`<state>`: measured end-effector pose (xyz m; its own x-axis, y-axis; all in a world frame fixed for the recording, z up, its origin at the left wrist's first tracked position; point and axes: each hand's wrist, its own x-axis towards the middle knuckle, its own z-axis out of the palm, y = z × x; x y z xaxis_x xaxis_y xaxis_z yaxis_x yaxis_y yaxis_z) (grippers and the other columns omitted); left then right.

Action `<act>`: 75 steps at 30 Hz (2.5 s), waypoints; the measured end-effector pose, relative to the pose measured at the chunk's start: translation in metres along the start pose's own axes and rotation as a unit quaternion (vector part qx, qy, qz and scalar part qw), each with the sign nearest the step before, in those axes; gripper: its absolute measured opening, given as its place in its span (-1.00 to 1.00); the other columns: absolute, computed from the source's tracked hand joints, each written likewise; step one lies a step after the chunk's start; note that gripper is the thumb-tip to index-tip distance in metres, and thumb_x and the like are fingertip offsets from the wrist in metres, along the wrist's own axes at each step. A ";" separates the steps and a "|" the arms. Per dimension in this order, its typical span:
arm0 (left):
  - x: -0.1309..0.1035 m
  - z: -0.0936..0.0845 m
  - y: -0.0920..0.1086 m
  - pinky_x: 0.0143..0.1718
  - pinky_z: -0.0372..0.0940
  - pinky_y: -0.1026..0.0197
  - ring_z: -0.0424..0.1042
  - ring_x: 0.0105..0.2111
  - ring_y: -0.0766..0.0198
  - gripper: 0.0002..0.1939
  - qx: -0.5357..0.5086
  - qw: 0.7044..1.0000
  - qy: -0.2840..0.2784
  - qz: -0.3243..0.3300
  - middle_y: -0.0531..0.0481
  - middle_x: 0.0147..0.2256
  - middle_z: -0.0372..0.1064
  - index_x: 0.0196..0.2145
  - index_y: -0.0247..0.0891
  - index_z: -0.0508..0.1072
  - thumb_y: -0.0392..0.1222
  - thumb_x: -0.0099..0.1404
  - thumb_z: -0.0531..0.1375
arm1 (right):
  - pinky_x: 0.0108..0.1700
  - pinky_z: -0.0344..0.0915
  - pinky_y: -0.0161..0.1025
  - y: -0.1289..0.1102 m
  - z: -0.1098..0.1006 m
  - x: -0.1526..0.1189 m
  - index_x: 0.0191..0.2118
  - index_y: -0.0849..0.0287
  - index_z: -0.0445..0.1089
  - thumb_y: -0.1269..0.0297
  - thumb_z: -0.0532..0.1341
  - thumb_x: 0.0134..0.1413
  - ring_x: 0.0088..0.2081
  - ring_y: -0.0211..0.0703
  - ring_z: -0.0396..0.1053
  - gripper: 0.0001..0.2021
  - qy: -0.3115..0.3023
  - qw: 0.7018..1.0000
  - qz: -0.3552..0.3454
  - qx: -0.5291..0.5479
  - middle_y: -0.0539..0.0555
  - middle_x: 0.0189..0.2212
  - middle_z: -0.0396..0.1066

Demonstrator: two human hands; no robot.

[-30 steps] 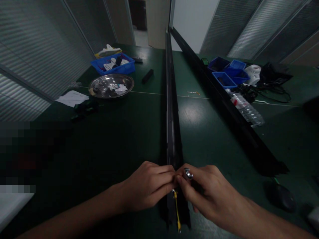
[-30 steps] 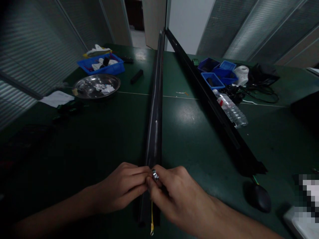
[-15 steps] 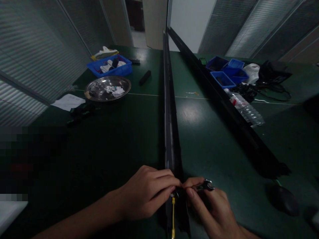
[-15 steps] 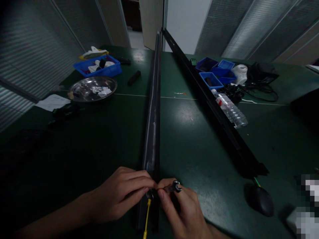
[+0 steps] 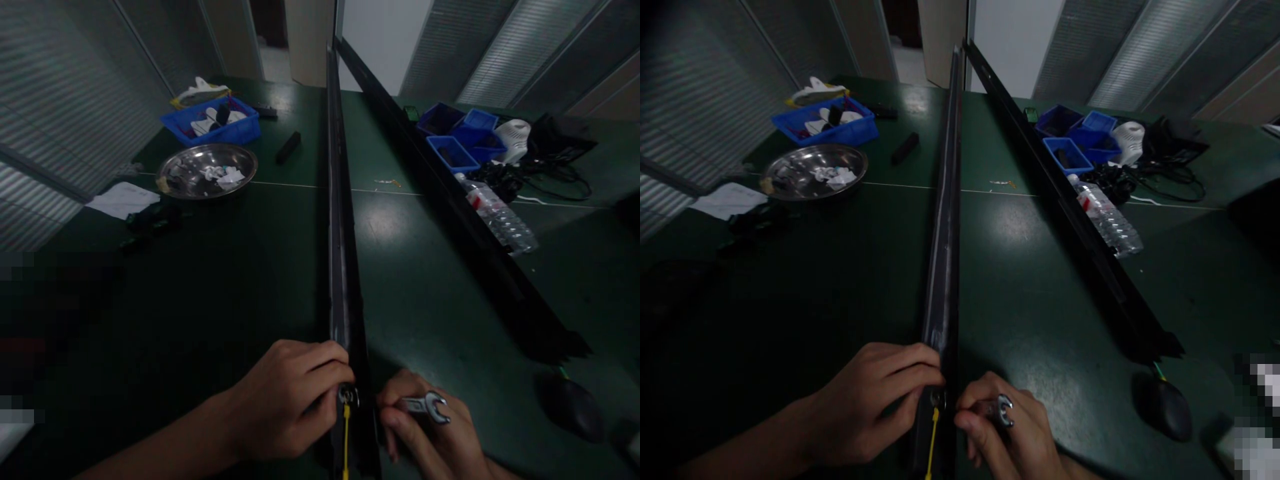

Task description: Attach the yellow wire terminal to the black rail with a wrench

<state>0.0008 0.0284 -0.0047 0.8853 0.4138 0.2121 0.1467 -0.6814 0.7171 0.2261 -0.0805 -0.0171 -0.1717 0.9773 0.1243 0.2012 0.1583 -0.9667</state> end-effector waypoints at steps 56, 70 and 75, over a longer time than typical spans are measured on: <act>-0.003 0.001 -0.001 -0.34 0.36 0.16 0.49 -0.30 0.23 -0.77 0.025 0.999 0.017 0.011 -0.05 -0.16 0.44 -0.03 -0.28 0.39 -0.39 0.42 0.05 | -0.49 0.33 -0.39 -0.001 -0.001 0.003 -0.15 0.10 0.35 0.28 0.12 0.46 -0.55 -0.30 0.38 -0.90 0.008 0.993 -0.097 -0.069 -0.05 -0.55 0.41; -0.002 0.000 -0.001 -0.37 0.38 0.18 0.49 -0.33 0.25 -0.77 0.026 0.999 0.019 0.013 -0.06 -0.17 0.44 -0.04 -0.29 0.41 -0.39 0.41 0.04 | -0.53 0.31 -0.43 -0.003 -0.001 0.004 -0.20 0.11 0.35 0.28 0.13 0.45 -0.58 -0.33 0.36 -0.88 0.005 0.992 -0.092 -0.085 -0.05 -0.56 0.39; -0.001 0.000 -0.002 -0.37 0.37 0.17 0.49 -0.32 0.23 -0.77 0.032 0.999 0.021 0.018 -0.06 -0.18 0.45 -0.04 -0.29 0.40 -0.39 0.41 0.05 | -0.54 0.31 -0.43 -0.003 -0.001 0.004 -0.19 0.10 0.35 0.24 0.12 0.46 -0.59 -0.34 0.36 -0.86 -0.001 0.992 -0.091 -0.082 -0.05 -0.54 0.39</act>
<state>-0.0009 0.0294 -0.0060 0.8710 0.4134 0.2655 0.1450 -0.7326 0.6650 0.2257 -0.0765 -0.0133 -0.2205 0.9304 0.2927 0.3218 0.3527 -0.8787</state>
